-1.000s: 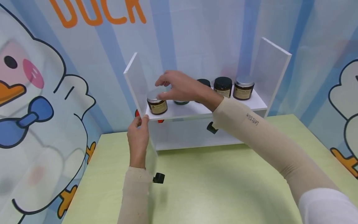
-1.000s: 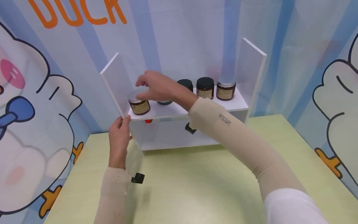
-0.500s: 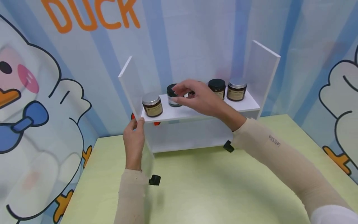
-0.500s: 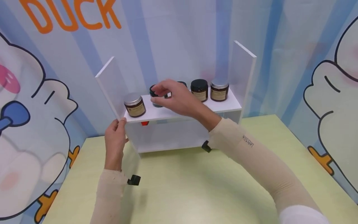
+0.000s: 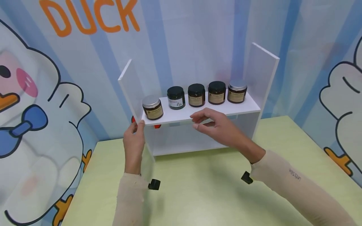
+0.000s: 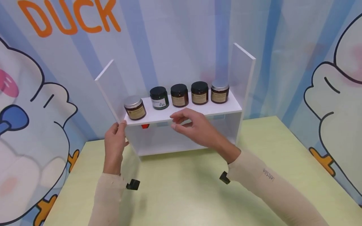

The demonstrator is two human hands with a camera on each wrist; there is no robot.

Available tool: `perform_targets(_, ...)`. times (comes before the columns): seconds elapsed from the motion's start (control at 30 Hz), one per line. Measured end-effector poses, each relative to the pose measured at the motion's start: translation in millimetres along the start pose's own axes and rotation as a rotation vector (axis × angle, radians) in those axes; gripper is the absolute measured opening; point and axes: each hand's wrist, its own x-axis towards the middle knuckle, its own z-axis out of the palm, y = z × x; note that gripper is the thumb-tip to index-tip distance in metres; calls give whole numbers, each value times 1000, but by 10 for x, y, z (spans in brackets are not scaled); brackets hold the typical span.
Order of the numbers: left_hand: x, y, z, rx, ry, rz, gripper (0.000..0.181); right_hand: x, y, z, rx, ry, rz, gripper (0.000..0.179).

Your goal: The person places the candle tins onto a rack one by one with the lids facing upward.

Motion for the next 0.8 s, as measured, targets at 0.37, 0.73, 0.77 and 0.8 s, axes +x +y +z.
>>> perform_targets(0.37, 26, 15, -45, 20, -14, 12, 65, -365, 304, -30, 23, 27, 59, 31)
perform_targets(0.73, -24, -13, -139, 58, -22, 20, 69, -626, 448, -17, 12, 44, 97, 32)
perform_targets(0.77, -41, -13, -156, 66, -24, 17, 70, -644, 458, -23, 14, 48, 102, 33)
perform_targets(0.8, -59, -16, -177, 76, -27, 12, 71, -662, 463, -28, 17, 50, 103, 33)
